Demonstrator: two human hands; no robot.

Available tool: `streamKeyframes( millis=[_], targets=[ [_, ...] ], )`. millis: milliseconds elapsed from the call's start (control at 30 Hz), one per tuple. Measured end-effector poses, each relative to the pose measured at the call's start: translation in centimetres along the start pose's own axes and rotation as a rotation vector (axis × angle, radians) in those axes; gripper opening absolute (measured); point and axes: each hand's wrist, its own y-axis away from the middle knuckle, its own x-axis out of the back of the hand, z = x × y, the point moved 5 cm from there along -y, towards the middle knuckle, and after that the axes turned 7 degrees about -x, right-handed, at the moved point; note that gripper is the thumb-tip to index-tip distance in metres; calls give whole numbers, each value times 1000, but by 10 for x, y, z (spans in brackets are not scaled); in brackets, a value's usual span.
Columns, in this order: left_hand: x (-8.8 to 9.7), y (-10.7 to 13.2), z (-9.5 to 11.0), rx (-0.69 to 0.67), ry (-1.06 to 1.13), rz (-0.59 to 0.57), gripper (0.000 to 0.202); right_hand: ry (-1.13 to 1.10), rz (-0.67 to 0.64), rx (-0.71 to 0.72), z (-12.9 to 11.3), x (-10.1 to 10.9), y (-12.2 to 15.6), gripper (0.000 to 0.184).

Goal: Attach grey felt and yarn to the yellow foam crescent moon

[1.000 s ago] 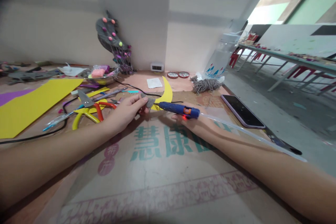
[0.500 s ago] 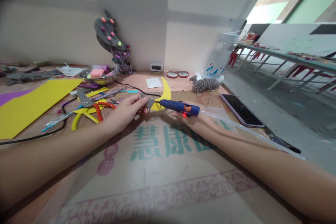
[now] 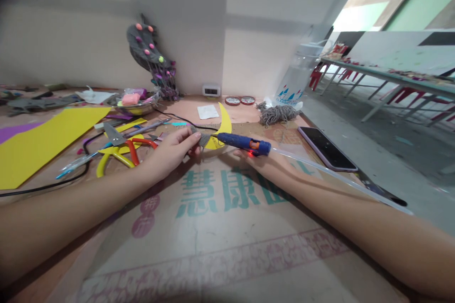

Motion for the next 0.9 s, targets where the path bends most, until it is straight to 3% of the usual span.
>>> streamKeyframes(
  millis=[233, 367, 500, 600, 667, 767, 900],
  targets=[
    [-5, 1, -1, 83, 56, -31, 28, 157, 67, -58, 5, 7, 1, 19],
    [-1, -1, -1, 25, 26, 0, 31, 189, 69, 18, 1, 14, -2, 38],
    [1, -2, -5, 41, 103, 16, 30, -110, 118, 54, -1, 29, -13, 47],
    [0, -2, -6, 57, 160, 21, 29, -400, 163, -10, 0, 39, -23, 37],
    [0, -2, -4, 50, 137, 31, 29, -479, 150, -51, 0, 42, -30, 32],
    [2, -3, -1, 22, 53, 33, 30, -384, 113, -101, -3, 43, -46, 33],
    [2, -4, -3, 3, 17, 17, 32, -26, 83, -70, -16, 34, -82, 33]
  ],
)
